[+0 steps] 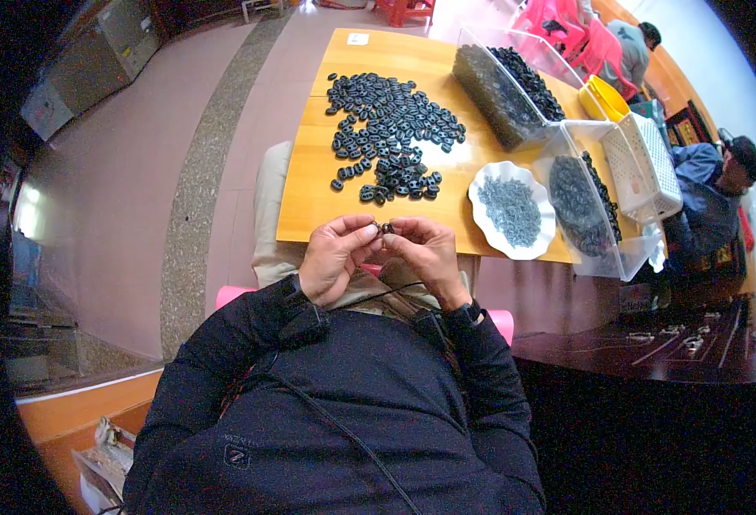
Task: The person assembles cord locks by hand, picking up a plastic housing from the table and a metal spring from a dish. They insert the spring into the housing, press the components together, and place the completed cord lock back onto the table.
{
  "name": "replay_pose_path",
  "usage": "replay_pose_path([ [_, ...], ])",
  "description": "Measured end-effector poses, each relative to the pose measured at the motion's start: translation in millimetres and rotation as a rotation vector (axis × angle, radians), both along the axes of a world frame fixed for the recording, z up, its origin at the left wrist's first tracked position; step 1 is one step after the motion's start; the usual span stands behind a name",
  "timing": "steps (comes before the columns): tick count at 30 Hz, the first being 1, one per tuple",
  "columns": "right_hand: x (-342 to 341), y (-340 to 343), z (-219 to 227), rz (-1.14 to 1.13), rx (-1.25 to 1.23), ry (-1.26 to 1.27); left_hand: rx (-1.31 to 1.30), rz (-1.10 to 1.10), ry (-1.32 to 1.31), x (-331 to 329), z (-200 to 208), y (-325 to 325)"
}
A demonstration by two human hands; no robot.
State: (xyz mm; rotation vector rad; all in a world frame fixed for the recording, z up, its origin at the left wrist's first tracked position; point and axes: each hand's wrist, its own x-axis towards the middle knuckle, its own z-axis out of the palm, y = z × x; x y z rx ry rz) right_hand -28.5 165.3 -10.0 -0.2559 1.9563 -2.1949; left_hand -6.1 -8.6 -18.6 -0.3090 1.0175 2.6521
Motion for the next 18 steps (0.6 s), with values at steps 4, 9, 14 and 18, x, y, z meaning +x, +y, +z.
replay_pose_path([
  [4,-0.2,1.5,-0.2,0.005,-0.018,-0.045,0.003,0.003,-0.008,-0.6,-1.4,0.2],
  [9,0.5,1.3,0.4,0.009,-0.069,-0.117,-0.011,0.013,-0.004,-1.1,-0.1,1.3],
  [14,-1.1,2.0,-0.6,0.0,-0.08,-0.163,-0.01,0.022,0.001,-0.7,0.2,1.8],
  [18,-3.4,1.6,-2.6,-0.036,-0.147,-0.205,-0.028,0.018,0.001,-0.9,0.7,1.9],
])
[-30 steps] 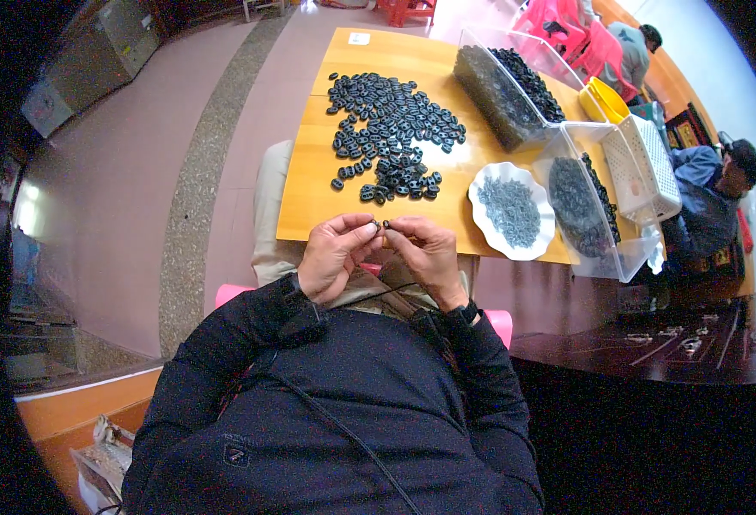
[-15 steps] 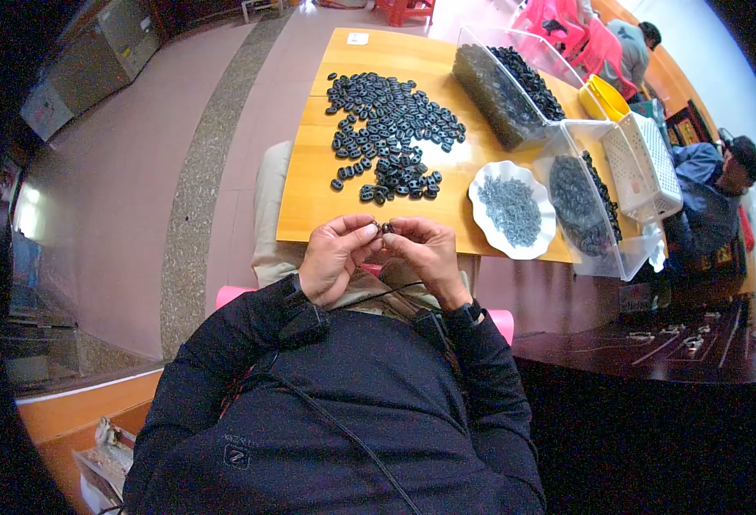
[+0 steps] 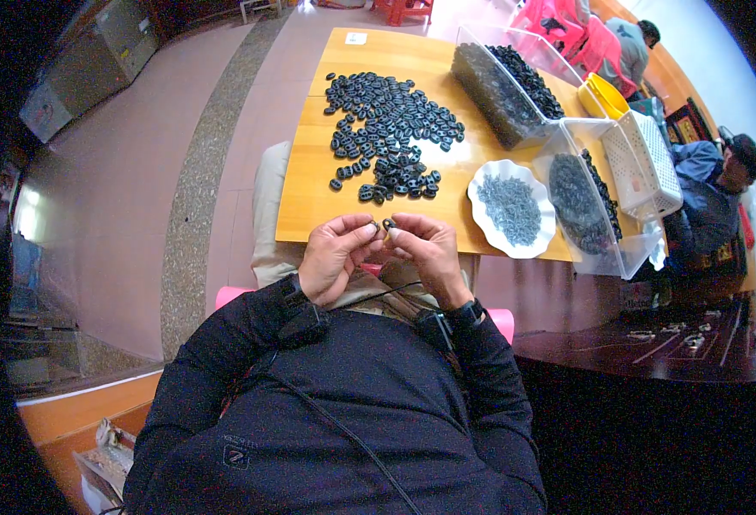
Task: The person assembles cord locks by hand, picking up a plastic housing from the table and a metal spring from a dish. They insert the spring into the housing, press the components together, and place the completed cord lock back onto the table.
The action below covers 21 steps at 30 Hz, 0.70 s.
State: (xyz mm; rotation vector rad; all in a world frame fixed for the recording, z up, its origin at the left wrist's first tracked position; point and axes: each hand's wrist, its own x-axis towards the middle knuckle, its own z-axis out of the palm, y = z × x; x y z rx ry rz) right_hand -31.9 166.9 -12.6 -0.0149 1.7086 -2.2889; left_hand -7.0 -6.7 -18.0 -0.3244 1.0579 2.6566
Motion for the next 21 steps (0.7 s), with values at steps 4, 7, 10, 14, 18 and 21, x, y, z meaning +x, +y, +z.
replay_pose_path([
  [4,-1.2,3.6,-3.8,0.019,-0.03,0.012,-0.033,-0.021,-0.022,0.8,2.4,-1.0],
  [7,-1.4,3.3,-5.0,0.003,-0.039,-0.001,-0.059,-0.033,-0.026,0.7,2.6,-0.9],
  [10,0.8,0.0,0.0,-0.016,-0.092,-0.016,-0.087,-0.049,-0.038,1.5,8.1,-2.6],
  [14,1.5,-1.2,1.0,-0.033,-0.081,-0.033,-0.098,-0.064,-0.033,1.8,8.4,-2.8],
  [18,0.5,0.7,-2.9,-0.017,-0.079,-0.008,-0.114,-0.067,-0.037,1.5,7.5,-2.8],
  [21,-0.2,1.8,-5.2,-0.005,-0.047,0.019,-0.101,-0.069,-0.025,1.3,5.9,-2.9],
])
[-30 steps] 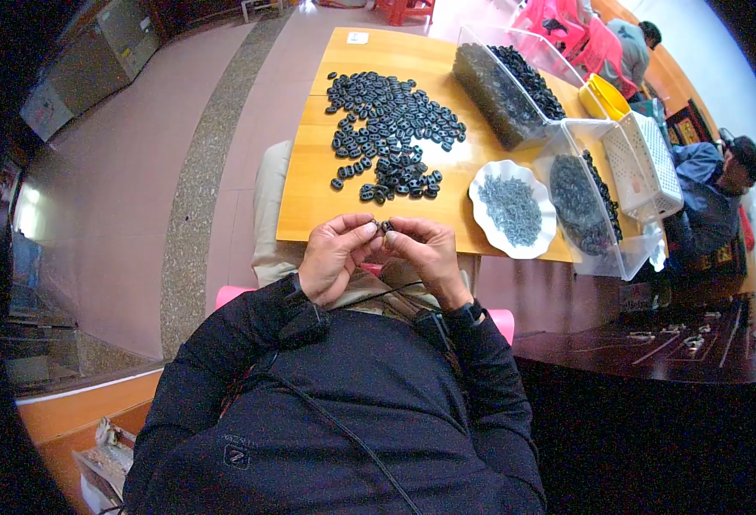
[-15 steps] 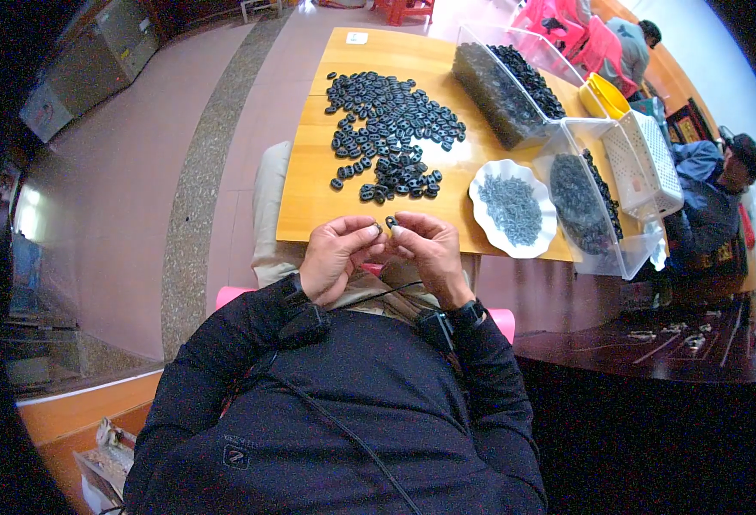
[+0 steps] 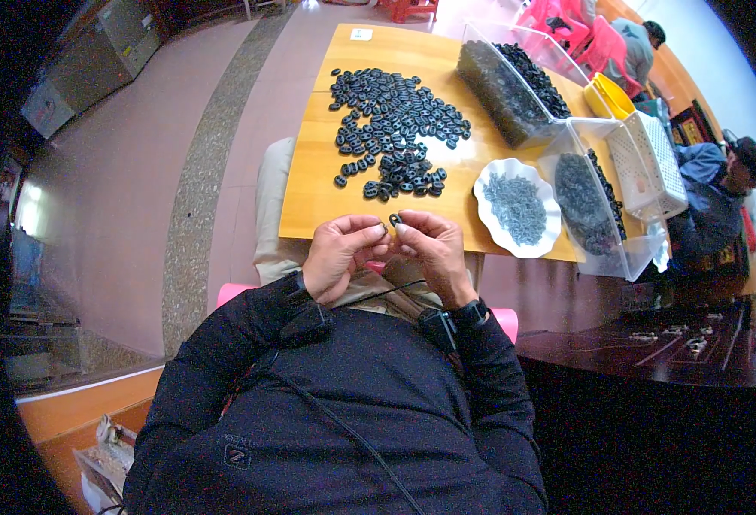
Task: The person assembles cord locks by hand, picking up a plastic housing from the table and a metal spring from a dish. They insert the spring into the housing, press the components together, and place the completed cord lock back onto the table.
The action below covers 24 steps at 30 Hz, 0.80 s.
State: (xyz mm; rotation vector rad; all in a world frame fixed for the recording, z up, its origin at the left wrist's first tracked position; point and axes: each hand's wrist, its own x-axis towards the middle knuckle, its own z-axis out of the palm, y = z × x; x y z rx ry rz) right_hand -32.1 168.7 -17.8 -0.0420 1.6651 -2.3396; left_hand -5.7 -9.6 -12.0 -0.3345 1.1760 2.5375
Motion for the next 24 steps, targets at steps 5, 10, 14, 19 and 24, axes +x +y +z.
replay_pose_path([
  [5,0.6,-1.0,0.9,0.0,0.022,-0.003,-0.02,-0.012,-0.004,0.2,0.9,0.3],
  [10,1.4,-1.7,3.1,0.009,0.043,-0.008,-0.035,-0.012,0.001,0.2,-1.9,0.3],
  [14,0.8,0.9,2.0,0.05,0.063,0.03,-0.061,-0.006,0.002,0.8,-2.1,0.9],
  [19,1.3,0.9,5.0,0.079,0.073,0.053,-0.066,-0.008,0.011,0.9,-1.9,1.1],
  [24,1.8,1.3,8.9,0.104,0.035,0.015,-0.069,-0.018,0.004,0.7,-0.4,1.5],
])
